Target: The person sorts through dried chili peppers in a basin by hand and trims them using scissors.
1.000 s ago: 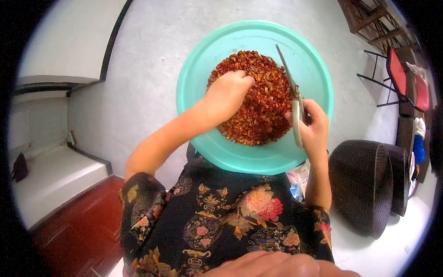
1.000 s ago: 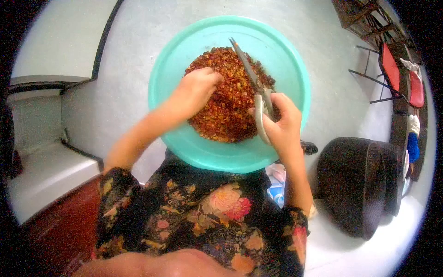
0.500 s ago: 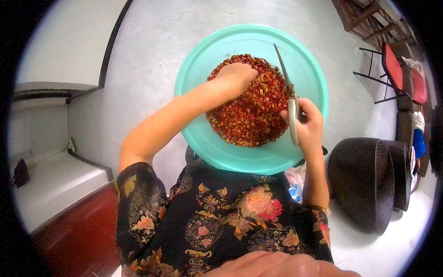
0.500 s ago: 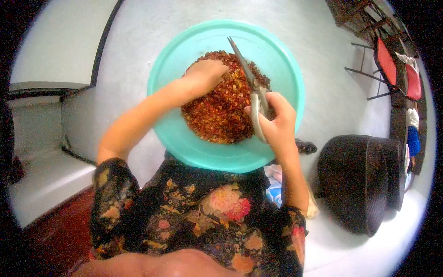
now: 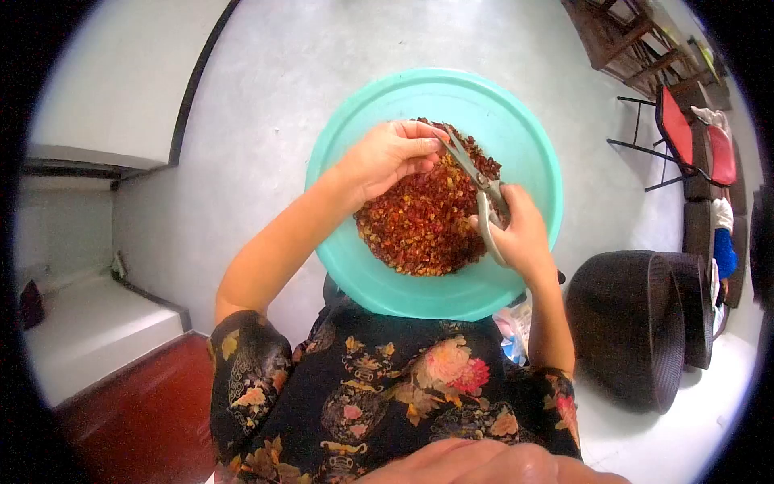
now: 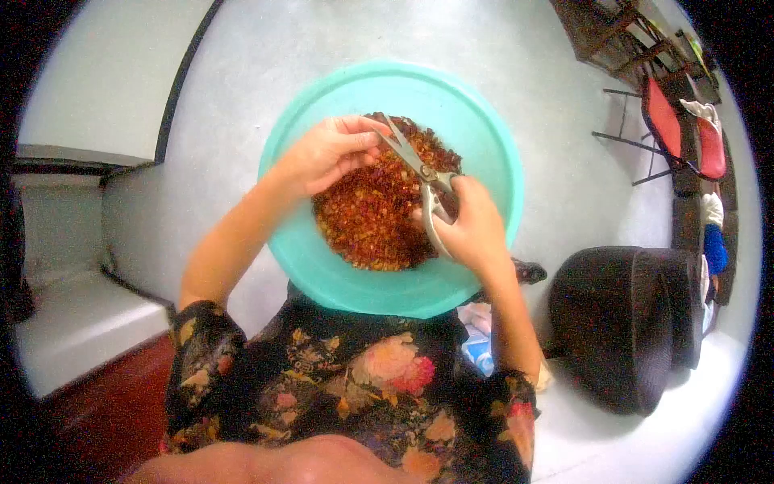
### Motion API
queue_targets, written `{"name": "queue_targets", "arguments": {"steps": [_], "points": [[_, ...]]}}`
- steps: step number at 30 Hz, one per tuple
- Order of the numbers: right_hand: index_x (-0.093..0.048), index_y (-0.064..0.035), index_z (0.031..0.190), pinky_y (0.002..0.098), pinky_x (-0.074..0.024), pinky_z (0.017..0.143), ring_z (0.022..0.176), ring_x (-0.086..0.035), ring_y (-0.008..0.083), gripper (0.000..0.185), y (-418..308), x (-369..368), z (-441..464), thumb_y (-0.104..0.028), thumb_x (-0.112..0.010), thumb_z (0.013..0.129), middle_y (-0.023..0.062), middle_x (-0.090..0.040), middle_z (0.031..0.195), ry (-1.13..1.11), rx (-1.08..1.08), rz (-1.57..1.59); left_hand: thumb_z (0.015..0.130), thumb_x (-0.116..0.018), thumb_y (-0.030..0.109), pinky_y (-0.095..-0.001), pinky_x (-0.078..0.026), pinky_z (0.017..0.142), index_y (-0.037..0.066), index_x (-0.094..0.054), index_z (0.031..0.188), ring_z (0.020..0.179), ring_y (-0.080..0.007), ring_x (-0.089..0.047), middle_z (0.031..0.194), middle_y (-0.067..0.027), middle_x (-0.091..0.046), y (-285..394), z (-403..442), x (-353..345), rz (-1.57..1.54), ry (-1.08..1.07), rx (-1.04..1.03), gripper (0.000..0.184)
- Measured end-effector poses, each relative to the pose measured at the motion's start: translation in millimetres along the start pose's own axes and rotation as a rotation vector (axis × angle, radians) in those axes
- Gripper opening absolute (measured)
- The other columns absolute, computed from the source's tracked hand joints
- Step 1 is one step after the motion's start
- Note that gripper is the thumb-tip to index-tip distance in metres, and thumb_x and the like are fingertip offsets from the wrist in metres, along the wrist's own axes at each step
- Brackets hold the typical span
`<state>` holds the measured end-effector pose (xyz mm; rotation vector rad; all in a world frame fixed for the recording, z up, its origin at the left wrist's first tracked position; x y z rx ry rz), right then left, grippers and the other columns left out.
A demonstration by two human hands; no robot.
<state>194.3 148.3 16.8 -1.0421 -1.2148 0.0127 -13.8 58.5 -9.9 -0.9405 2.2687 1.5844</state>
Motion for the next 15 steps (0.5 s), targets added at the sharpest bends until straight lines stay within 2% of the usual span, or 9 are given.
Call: {"name": "queue_targets", "arguments": {"steps": [2,6,8,13,15], "points": [[-0.06,0.0035,0.106,0.044,-0.0493,0.084,0.094,-0.062,0.0376,0.061,-1.7,-1.0,0.5,-0.044,-0.081,0.074,0.0213,-0.062,0.101,-0.078,-0.054,-0.021,0.095,-0.064,0.006,-0.025,-0.057,0.077,0.001,-0.068,0.11,0.081,-0.0114,-0.064,0.093,-0.0052,-0.068,-3.7,3.5,1.9,0.019,-0.016,-0.001,0.016],[-0.061,0.0032,0.106,0.0433,-0.0497,0.083,0.093,-0.062,0.0377,0.061,-2.9,-3.1,0.9,-0.044,-0.081,0.074,0.0218,-0.062,0.102,-0.099,-0.04,-0.028,0.094,-0.064,0.006,-0.0259,-0.056,0.076,0.002,-0.069,0.106,0.079,-0.0119,-0.064,0.093,-0.0049,-0.068,-8.7,5.3,1.2,0.115,-0.027,-0.039,0.014],[-0.059,0.0022,0.096,0.0397,-0.0442,0.07,0.077,-0.054,0.0284,0.049,-6.9,-1.0,0.6,-0.036,-0.081,0.074,0.0152,-0.055,0.085,-0.037,0.008,0.026,0.094,-0.064,0.008,-0.0262,-0.055,0.075,0.003,-0.069,0.106,0.078,-0.0118,-0.063,0.093,-0.0048,-0.068,-10.0,6.6,1.4,0.149,-0.018,-0.067,0.014],[-0.059,0.0019,0.088,0.0408,-0.0425,0.066,0.071,-0.054,0.0282,0.048,-13.3,0.4,2.1,-0.038,-0.082,0.075,0.0154,-0.055,0.077,-0.129,-0.059,0.002,0.095,-0.064,0.011,-0.0273,-0.054,0.074,0.003,-0.069,0.105,0.077,-0.0117,-0.063,0.093,-0.0045,-0.068,-12.8,7.5,6.3,0.228,0.029,-0.081,0.014],[-0.059,0.0019,0.085,0.041,-0.042,0.064,0.068,-0.053,0.0282,0.047,-11.8,-1.9,1.6,-0.038,-0.082,0.075,0.0154,-0.054,0.075,-0.155,-0.08,0.02,0.093,-0.068,0.01,-0.0254,-0.055,0.069,0.002,-0.068,0.097,0.073,-0.0112,-0.064,0.087,-0.0057,-0.069,-13.5,7.2,7.4,0.168,0.037,-0.067,0.009]]}}
Point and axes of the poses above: each hand's wrist, its own z-axis towards the middle knuckle, its own x-axis out of the back of the hand, y = z × x, the point moved 6 cm from there along z, towards the middle knuckle
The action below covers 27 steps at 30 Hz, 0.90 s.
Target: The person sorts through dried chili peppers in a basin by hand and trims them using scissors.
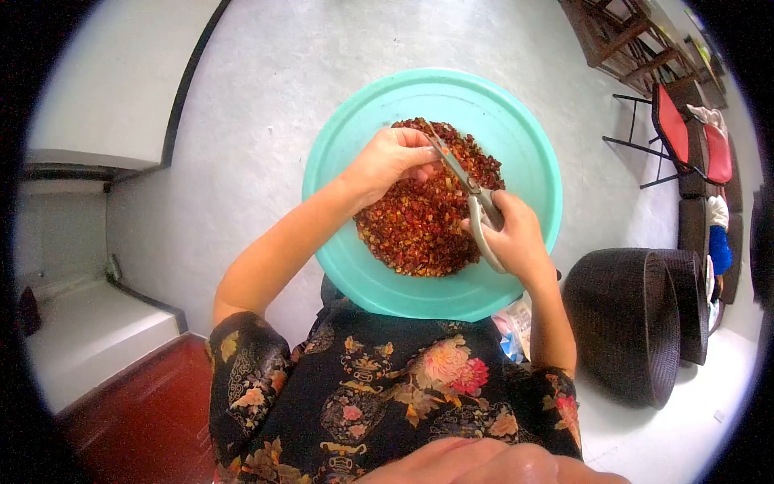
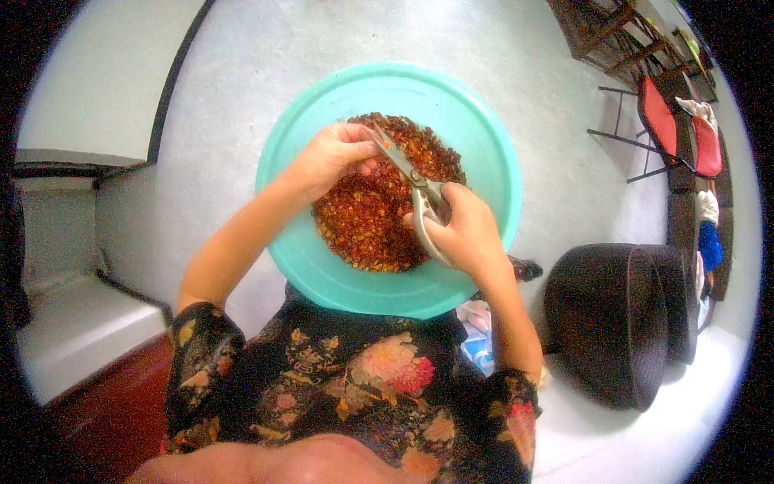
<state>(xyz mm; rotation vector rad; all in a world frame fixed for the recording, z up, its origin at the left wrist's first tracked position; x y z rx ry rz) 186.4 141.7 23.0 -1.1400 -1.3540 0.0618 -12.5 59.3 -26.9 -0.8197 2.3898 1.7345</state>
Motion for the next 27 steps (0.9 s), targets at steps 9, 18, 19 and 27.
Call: {"name": "queue_targets", "arguments": {"steps": [9,18,19,27], "points": [[-0.064,0.0037,0.086,0.0489,-0.0496,0.073,0.077,-0.063,0.0441,0.04,11.5,-8.1,4.9,-0.036,-0.071,0.082,0.0259,-0.063,0.081,-0.035,-0.025,-0.056,0.095,-0.064,0.011,-0.0266,-0.054,0.078,-0.001,-0.064,0.111,0.082,-0.012,-0.062,0.095,-0.0058,-0.066,-23.6,6.3,9.5,-0.021,-0.01,0.166,0.02],[-0.06,0.0018,0.081,0.0401,-0.0438,0.061,0.063,-0.054,0.0276,0.044,9.8,4.4,2.5,-0.037,-0.082,0.078,0.0164,-0.055,0.07,0.15,0.039,0.182,0.084,-0.068,0.004,-0.0429,-0.051,0.086,0.004,-0.067,0.096,0.095,-0.0318,-0.063,0.098,-0.0136,-0.066,8.4,6.8,23.3,0.997,0.315,-0.495,0.012],[-0.06,0.0018,0.081,0.0401,-0.0438,0.061,0.063,-0.054,0.0276,0.044,8.0,4.2,1.8,-0.037,-0.082,0.078,0.0164,-0.055,0.07,0.148,0.039,0.184,0.084,-0.068,0.004,-0.0429,-0.051,0.086,0.004,-0.067,0.096,0.095,-0.0318,-0.063,0.098,-0.0136,-0.066,4.1,7.3,24.6,0.998,0.316,-0.493,0.012],[-0.064,0.0007,0.087,0.0276,-0.0406,0.058,0.066,-0.048,0.0087,0.029,4.8,2.2,1.3,-0.021,-0.082,0.081,0.0013,-0.054,0.072,0.106,0.039,0.131,0.078,-0.075,0.008,-0.0446,-0.05,0.088,0.007,-0.066,0.098,0.101,-0.0343,-0.059,0.103,-0.012,-0.062,-14.2,8.3,3.4,1.337,0.141,-0.554,0.021]]}}
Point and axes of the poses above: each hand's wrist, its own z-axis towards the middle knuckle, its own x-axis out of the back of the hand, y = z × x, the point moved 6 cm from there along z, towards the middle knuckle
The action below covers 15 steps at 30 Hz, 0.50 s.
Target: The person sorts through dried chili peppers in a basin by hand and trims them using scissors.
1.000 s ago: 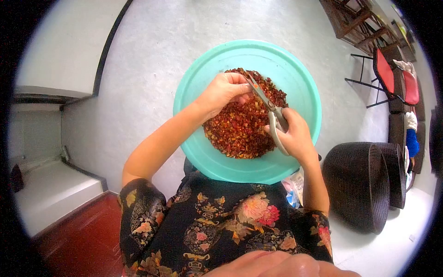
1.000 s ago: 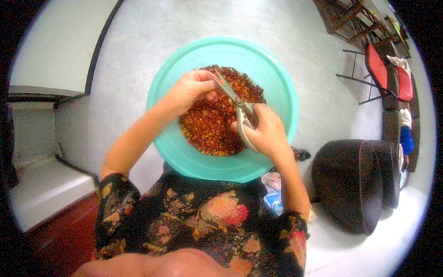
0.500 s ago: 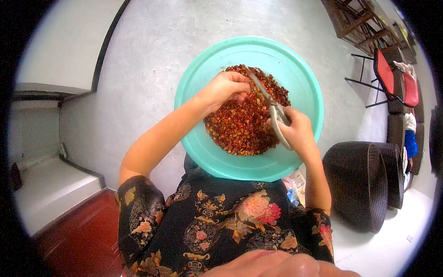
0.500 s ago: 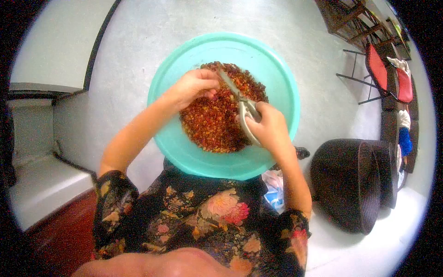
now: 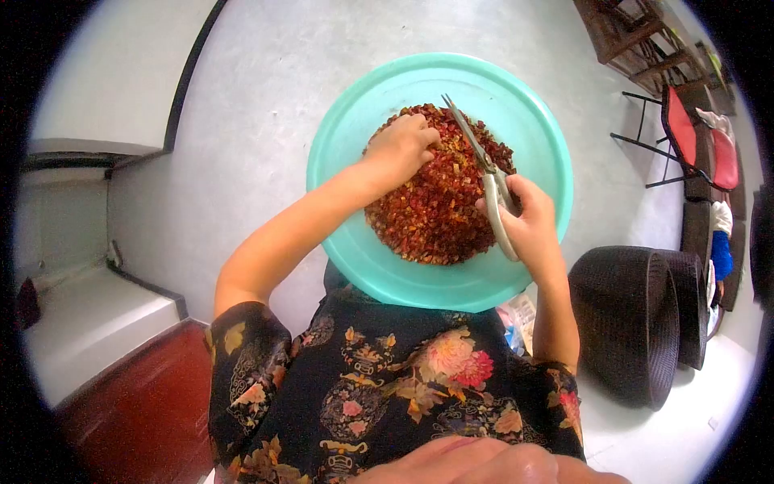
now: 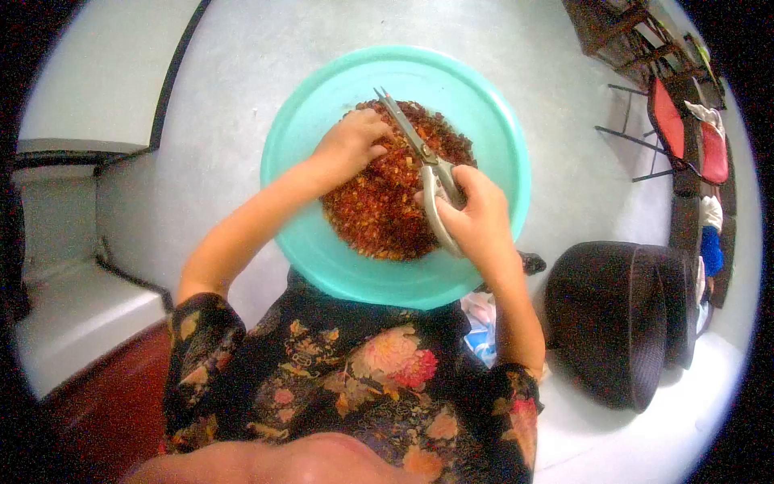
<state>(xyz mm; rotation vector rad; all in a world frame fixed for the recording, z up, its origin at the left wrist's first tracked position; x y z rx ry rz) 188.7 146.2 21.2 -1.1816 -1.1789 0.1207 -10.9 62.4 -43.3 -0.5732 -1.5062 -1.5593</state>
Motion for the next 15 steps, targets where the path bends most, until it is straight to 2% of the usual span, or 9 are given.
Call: {"name": "queue_targets", "arguments": {"steps": [4,6,10,12,13,15], "points": [[-0.064,0.0004,0.088,0.0277,-0.0404,0.057,0.065,-0.048,0.0081,0.027,1.1,0.9,-1.3,-0.02,-0.081,0.082,0.0007,-0.054,0.072,0.033,0.029,0.002,0.079,-0.073,0.008,-0.0459,-0.049,0.086,0.007,-0.065,0.095,0.098,-0.035,-0.059,0.102,-0.0127,-0.062,0.6,2.3,-0.9,0.07,-0.002,-0.022,0.018],[-0.06,0.0017,0.084,0.0382,-0.0442,0.062,0.065,-0.053,0.0259,0.041,5.7,2.0,-1.8,-0.032,-0.083,0.078,0.016,-0.056,0.074,0.059,-0.033,0.102,0.081,-0.07,0.01,-0.0464,-0.049,0.086,0.007,-0.064,0.092,0.097,-0.0359,-0.058,0.097,-0.0131,-0.062,-3.7,5.0,-2.3,0.094,-0.029,0.024,0.013],[-0.062,0.0018,0.086,0.0379,-0.0448,0.063,0.065,-0.054,0.0259,0.041,2.8,3.9,-1.9,-0.032,-0.083,0.078,0.0161,-0.058,0.074,0.057,-0.017,0.076,0.083,-0.069,0.012,-0.0439,-0.05,0.084,0.008,-0.067,0.097,0.091,-0.0324,-0.061,0.094,-0.0115,-0.063,-9.5,7.9,7.9,0.073,0.005,0.13,0.015],[-0.064,0.0013,0.09,0.0389,-0.0465,0.065,0.069,-0.058,0.0282,0.045,3.0,2.3,-0.5,-0.037,-0.082,0.077,0.0171,-0.06,0.078,0.019,-0.046,-0.003,0.09,-0.066,0.014,-0.0384,-0.051,0.075,0.006,-0.068,0.094,0.084,-0.0271,-0.062,0.092,-0.0115,-0.066,-14.6,6.9,17.2,-0.417,0.04,0.244,0.009],[-0.064,0.0013,0.09,0.0389,-0.0465,0.065,0.069,-0.058,0.0282,0.045,1.4,4.0,0.2,-0.037,-0.082,0.077,0.0171,-0.06,0.078,0.022,-0.044,-0.004,0.09,-0.066,0.014,-0.0384,-0.051,0.075,0.006,-0.068,0.094,0.084,-0.0271,-0.062,0.092,-0.0115,-0.066,-12.4,8.9,23.0,-0.416,0.041,0.24,0.009],[-0.064,0.0026,0.096,0.0418,-0.0493,0.071,0.076,-0.063,0.0334,0.054,-2.0,4.4,0.5,-0.044,-0.081,0.076,0.0203,-0.063,0.086,-0.025,-0.059,-0.114,0.096,-0.065,0.017,-0.0289,-0.051,0.073,0.005,-0.068,0.102,0.081,-0.0167,-0.062,0.094,-0.0065,-0.068,-16.9,1.6,10.0,-1.208,-0.14,0.653,0.014]]}}
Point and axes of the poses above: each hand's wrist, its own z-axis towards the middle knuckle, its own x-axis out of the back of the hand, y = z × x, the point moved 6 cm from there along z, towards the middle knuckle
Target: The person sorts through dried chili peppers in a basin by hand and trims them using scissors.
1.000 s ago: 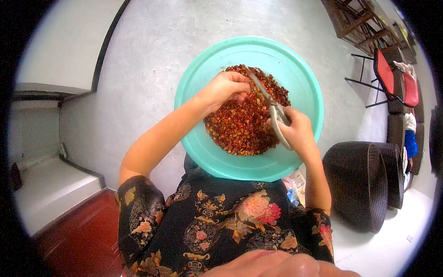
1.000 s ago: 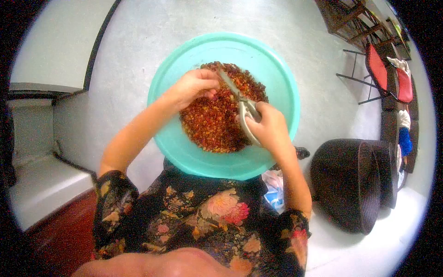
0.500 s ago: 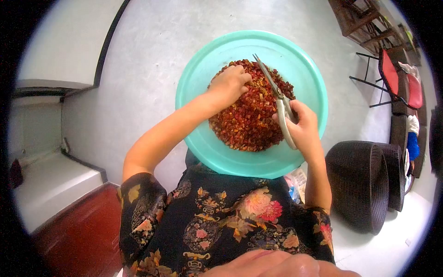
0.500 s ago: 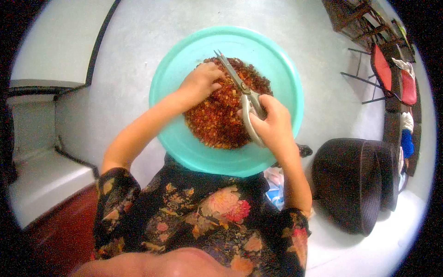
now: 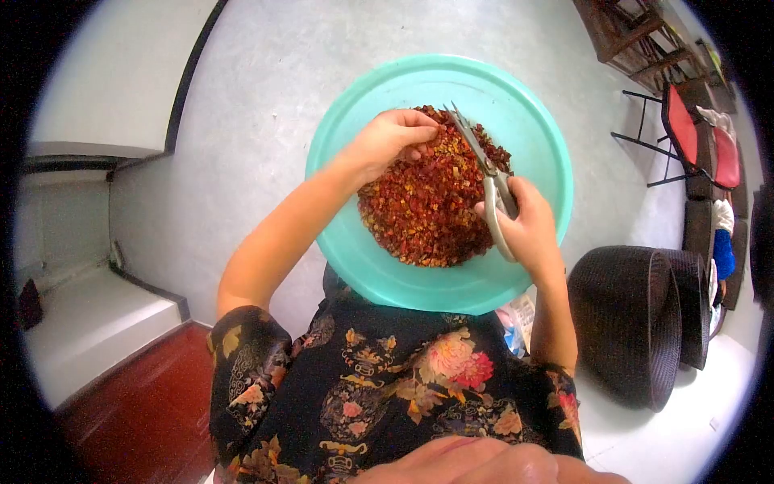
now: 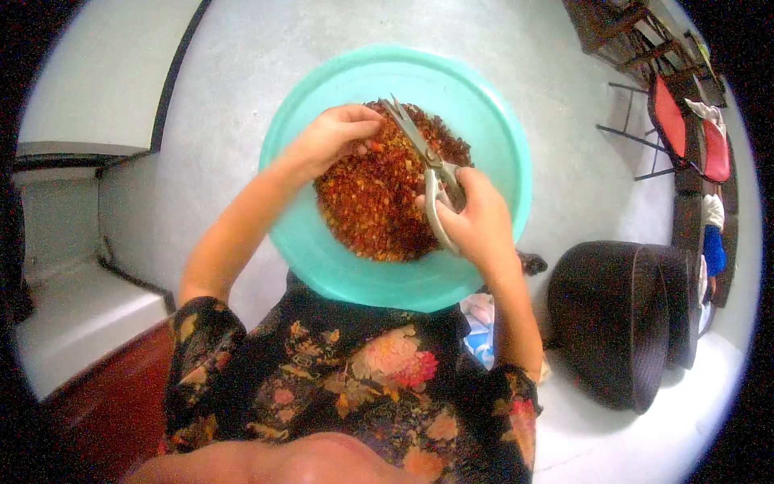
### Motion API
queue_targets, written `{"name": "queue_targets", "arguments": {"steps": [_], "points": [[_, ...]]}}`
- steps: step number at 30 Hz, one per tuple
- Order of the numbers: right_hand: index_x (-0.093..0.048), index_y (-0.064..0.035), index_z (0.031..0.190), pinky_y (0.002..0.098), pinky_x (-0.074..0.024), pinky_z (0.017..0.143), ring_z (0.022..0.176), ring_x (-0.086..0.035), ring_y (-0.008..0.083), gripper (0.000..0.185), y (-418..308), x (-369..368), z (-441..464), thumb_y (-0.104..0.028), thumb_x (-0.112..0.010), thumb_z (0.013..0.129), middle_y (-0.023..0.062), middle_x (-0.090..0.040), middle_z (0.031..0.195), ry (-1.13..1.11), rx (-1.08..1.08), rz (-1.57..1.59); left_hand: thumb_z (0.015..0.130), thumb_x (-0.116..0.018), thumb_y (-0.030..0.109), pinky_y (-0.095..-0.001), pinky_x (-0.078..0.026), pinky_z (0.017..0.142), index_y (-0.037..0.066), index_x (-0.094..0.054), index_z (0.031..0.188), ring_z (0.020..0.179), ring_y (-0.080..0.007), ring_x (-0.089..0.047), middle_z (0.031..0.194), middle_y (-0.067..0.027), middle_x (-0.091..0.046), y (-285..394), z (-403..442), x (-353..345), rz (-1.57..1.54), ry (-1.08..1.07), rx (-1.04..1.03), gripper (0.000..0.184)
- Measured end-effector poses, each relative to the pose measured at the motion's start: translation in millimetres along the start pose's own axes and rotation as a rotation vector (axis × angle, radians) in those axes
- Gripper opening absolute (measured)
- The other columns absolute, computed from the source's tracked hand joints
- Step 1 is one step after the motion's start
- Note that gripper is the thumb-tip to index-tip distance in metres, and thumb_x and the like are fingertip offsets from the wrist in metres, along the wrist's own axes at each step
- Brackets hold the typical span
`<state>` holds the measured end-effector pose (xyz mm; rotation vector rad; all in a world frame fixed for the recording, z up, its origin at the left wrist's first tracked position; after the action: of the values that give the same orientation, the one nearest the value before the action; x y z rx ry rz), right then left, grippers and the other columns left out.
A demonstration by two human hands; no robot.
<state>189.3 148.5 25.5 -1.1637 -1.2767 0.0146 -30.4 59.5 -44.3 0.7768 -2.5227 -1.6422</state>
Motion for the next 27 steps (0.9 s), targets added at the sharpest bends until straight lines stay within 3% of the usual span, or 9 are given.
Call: {"name": "queue_targets", "arguments": {"steps": [1,6,13,15,17,21,24,26,27], "points": [[-0.064,0.0026,0.096,0.0418,-0.0493,0.071,0.076,-0.063,0.0334,0.054,-2.3,1.1,0.1,-0.044,-0.081,0.076,0.0203,-0.063,0.086,0.002,0.001,0.0,0.098,-0.063,0.015,-0.0245,-0.051,0.074,0.002,-0.066,0.105,0.083,-0.0109,-0.062,0.093,-0.0028,-0.066,3.3,-4.2,-2.5,-0.141,-0.055,0.044,0.015],[-0.063,0.0056,0.102,0.046,-0.0503,0.081,0.089,-0.064,0.0399,0.065,1.9,-6.0,-0.6,-0.049,-0.081,0.073,0.0242,-0.064,0.096,-0.053,0.013,-0.048,0.097,-0.062,0.013,-0.0254,-0.054,0.075,0.004,-0.065,0.114,0.081,-0.0119,-0.063,0.097,-0.0043,-0.067,3.2,-6.3,-10.2,-0.225,-0.138,0.079,0.019],[-0.062,0.0046,0.095,0.0462,-0.05,0.078,0.087,-0.063,0.04,0.061,-9.3,-3.3,0.0,-0.05,-0.081,0.073,0.0233,-0.063,0.09,-0.082,0.026,-0.085,0.098,-0.062,0.014,-0.0247,-0.053,0.077,0.006,-0.066,0.113,0.082,-0.0098,-0.063,0.097,-0.0021,-0.068,-6.9,-8.9,-22.5,-0.201,-0.202,0.102,0.018],[-0.062,0.0041,0.089,0.0462,-0.0502,0.077,0.085,-0.063,0.0404,0.052,-12.3,-2.5,0.2,-0.043,-0.079,0.076,0.0233,-0.063,0.088,-0.126,-0.006,-0.107,0.097,-0.062,0.015,-0.0245,-0.053,0.077,0.007,-0.066,0.113,0.082,-0.0095,-0.062,0.098,-0.0017,-0.068,-9.7,-7.5,-19.8,-0.178,-0.169,0.103,0.018],[-0.063,0.0041,0.089,0.0463,-0.0504,0.076,0.084,-0.063,0.0406,0.047,-4.0,-6.1,-0.8,-0.039,-0.077,0.076,0.0234,-0.063,0.088,-0.076,0.034,-0.103,0.096,-0.064,0.014,-0.0258,-0.052,0.075,0.008,-0.067,0.101,0.08,-0.0106,-0.063,0.092,-0.0032,-0.07,-13.6,-4.4,-17.5,-0.204,-0.159,0.099,0.008],[-0.064,0.0039,0.089,0.0475,-0.0504,0.076,0.082,-0.063,0.042,0.035,-3.0,-4.8,-1.1,-0.028,-0.073,0.076,0.0237,-0.064,0.088,-0.018,0.053,-0.083,0.096,-0.064,0.013,-0.0243,-0.051,0.074,0.008,-0.066,0.101,0.08,-0.0094,-0.062,0.093,-0.0029,-0.07,-9.5,-8.5,-17.6,-0.196,-0.116,0.116,0.008],[-0.065,0.003,0.089,0.0469,-0.0506,0.075,0.079,-0.063,0.0422,0.034,3.1,-4.7,0.8,-0.028,-0.073,0.076,0.0236,-0.064,0.087,-0.023,0.014,-0.036,0.093,-0.064,0.01,-0.0298,-0.053,0.079,0.006,-0.069,0.102,0.083,-0.0156,-0.064,0.095,-0.0066,-0.07,-17.0,-0.7,-12.0,-0.02,-0.08,0.062,0.011],[-0.065,0.0027,0.09,0.0438,-0.0503,0.072,0.076,-0.063,0.038,0.034,11.4,-4.7,2.3,-0.027,-0.075,0.077,0.0216,-0.064,0.084,0.044,0.031,0.003,0.088,-0.063,0.007,-0.0382,-0.053,0.088,0.003,-0.07,0.104,0.092,-0.0255,-0.066,0.096,-0.0123,-0.07,0.0,-2.0,-12.5,0.685,0.053,-0.452,0.018],[-0.065,0.0023,0.09,0.0408,-0.0499,0.069,0.072,-0.063,0.0338,0.034,13.4,-1.8,2.3,-0.027,-0.076,0.078,0.0196,-0.063,0.081,0.111,0.05,0.041,0.084,-0.062,0.005,-0.0442,-0.049,0.096,0.004,-0.071,0.107,0.103,-0.0335,-0.064,0.103,-0.0169,-0.068,8.3,-10.9,-16.9,0.806,0.121,-0.476,0.025]]}}
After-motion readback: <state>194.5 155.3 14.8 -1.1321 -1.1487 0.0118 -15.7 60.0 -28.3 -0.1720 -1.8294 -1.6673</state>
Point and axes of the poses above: each hand's wrist, its own z-axis towards the middle knuckle, its own x-axis out of the back of the hand, y = z × x, the point moved 6 cm from there along z, towards the middle knuckle
